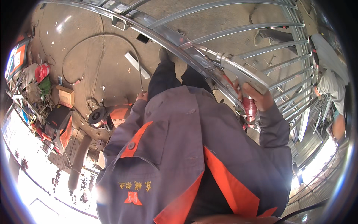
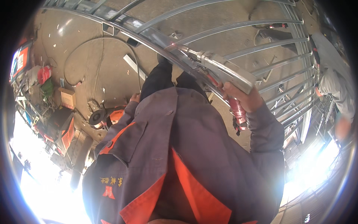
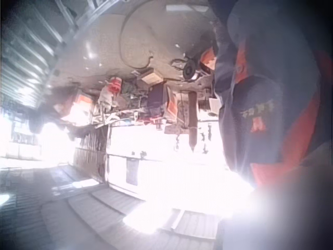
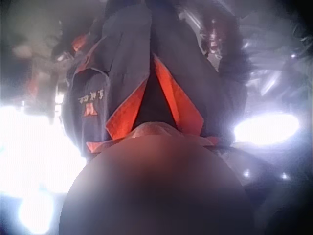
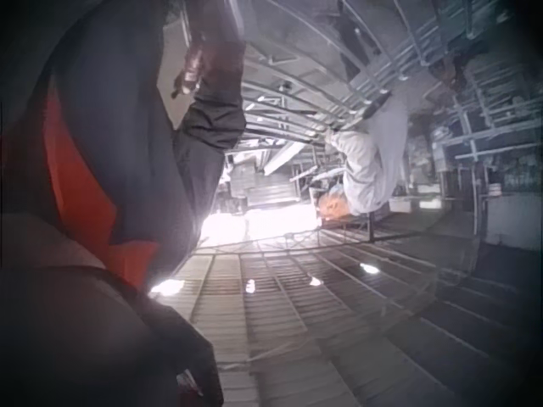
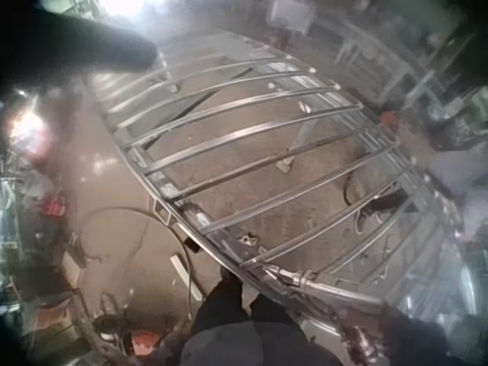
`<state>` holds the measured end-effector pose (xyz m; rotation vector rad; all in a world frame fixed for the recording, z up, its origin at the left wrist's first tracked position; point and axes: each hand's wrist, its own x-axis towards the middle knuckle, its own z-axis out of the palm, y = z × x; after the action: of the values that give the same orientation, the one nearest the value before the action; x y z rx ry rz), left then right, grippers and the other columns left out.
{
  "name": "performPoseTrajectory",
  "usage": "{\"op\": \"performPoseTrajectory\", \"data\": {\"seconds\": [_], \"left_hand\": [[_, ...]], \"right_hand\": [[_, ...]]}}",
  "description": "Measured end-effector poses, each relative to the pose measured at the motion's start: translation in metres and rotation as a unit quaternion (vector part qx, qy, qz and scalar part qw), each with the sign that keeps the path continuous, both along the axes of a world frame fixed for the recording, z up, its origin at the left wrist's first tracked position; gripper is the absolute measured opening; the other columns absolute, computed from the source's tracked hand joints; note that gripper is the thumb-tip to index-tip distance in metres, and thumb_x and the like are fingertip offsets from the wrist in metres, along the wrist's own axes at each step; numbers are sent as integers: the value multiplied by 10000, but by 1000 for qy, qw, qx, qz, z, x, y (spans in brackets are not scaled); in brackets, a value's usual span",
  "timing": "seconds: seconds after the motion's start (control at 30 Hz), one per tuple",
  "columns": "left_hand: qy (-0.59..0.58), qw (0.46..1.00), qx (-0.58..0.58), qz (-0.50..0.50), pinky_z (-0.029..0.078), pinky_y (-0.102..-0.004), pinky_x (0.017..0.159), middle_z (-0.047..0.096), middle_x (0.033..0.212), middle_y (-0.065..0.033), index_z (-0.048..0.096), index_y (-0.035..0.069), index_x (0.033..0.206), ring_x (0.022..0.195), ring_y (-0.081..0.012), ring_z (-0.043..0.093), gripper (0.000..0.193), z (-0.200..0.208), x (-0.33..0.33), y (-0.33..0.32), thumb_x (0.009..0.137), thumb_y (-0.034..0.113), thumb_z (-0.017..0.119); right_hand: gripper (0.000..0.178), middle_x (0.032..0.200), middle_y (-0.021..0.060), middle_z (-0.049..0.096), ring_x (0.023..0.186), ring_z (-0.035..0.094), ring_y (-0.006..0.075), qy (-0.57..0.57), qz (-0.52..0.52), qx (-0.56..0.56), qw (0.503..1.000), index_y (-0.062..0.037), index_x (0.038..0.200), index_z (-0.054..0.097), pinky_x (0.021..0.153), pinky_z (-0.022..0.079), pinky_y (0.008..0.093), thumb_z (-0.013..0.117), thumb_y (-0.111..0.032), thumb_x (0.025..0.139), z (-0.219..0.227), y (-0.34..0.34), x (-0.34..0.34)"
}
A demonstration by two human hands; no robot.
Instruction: The person welds joints on a large curved metal frame using a handheld welding torch, then positions a long metal bar into the frame and continues welding along the structure. The person moves around the frame to access different joints and maintains control of the torch throughout.
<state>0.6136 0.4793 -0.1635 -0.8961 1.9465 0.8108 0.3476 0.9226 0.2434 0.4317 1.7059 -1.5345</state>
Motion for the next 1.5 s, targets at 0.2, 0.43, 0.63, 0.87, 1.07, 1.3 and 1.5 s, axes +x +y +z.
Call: {"op": "performPoseTrajectory", "data": {"seconds": [0.2, 0.43, 0.63, 0.87, 1.07, 1.3, 1.5], "left_hand": [[49, 996, 18, -75, 498, -436, 985, 698, 1165, -196, 707, 125, 1191, 1143, -362, 646, 483, -27, -6, -21, 902, 498, 605], [11, 999, -8, 49, 507, -428, 983, 714, 1148, -190, 700, 122, 1210, 1127, -369, 663, 480, -9, -17, -15, 902, 483, 625], [-28, 996, -14, 78, 501, -412, 994, 712, 1168, -189, 677, 131, 1257, 1145, -352, 663, 505, 13, 4, -8, 907, 490, 621], [-70, 991, -15, 112, 493, -386, 991, 701, 1193, -194, 644, 146, 1307, 1156, -325, 662, 514, 29, 15, 3, 909, 471, 632], [-38, 991, -34, 128, 513, -406, 964, 713, 1158, -186, 695, 171, 1241, 1113, -324, 680, 447, 26, 24, 14, 904, 461, 649], [-50, 993, -49, 95, 525, -407, 975, 730, 1134, -160, 731, 207, 1196, 1093, -304, 693, 418, 16, 32, 18, 881, 478, 676], [-51, 991, -44, 118, 525, -405, 979, 738, 1123, -141, 725, 209, 1206, 1085, -296, 699, 434, 22, 28, 21, 878, 490, 675]], "right_hand": [[480, 1044, 154, 648, 753, 661, 152, 15, 9, -7, 1000, 53, 1304, 518, 653, 545, 289, 589, -296, 983, 58, -30, -18], [362, 935, 100, 678, 702, 653, 143, -18, 101, -41, 994, 25, 1136, 615, 626, 530, 287, 585, -309, 999, -6, -69, -102], [354, 913, 86, 681, 667, 650, 149, -39, 110, -97, 988, -10, 1103, 629, 614, 526, 287, 625, -347, 994, -59, -81, -132], [338, 905, 81, 678, 672, 652, 148, -72, 117, -133, 982, -23, 1094, 630, 610, 525, 281, 638, -344, 991, -83, -80, -143], [322, 822, 59, 648, 639, 630, 142, -49, 122, -124, 983, -15, 1034, 637, 576, 493, 277, 625, -335, 1001, -82, -79, -142], [297, 830, 60, 647, 650, 634, 147, -53, 117, -135, 983, -11, 1038, 630, 583, 494, 281, 619, -307, 1009, -83, -81, -140], [311, 888, 61, 657, 668, 635, 130, -37, 158, -135, 977, -28, 1103, 621, 598, 518, 275, 613, -322, 1003, -85, -80, -142]]}}
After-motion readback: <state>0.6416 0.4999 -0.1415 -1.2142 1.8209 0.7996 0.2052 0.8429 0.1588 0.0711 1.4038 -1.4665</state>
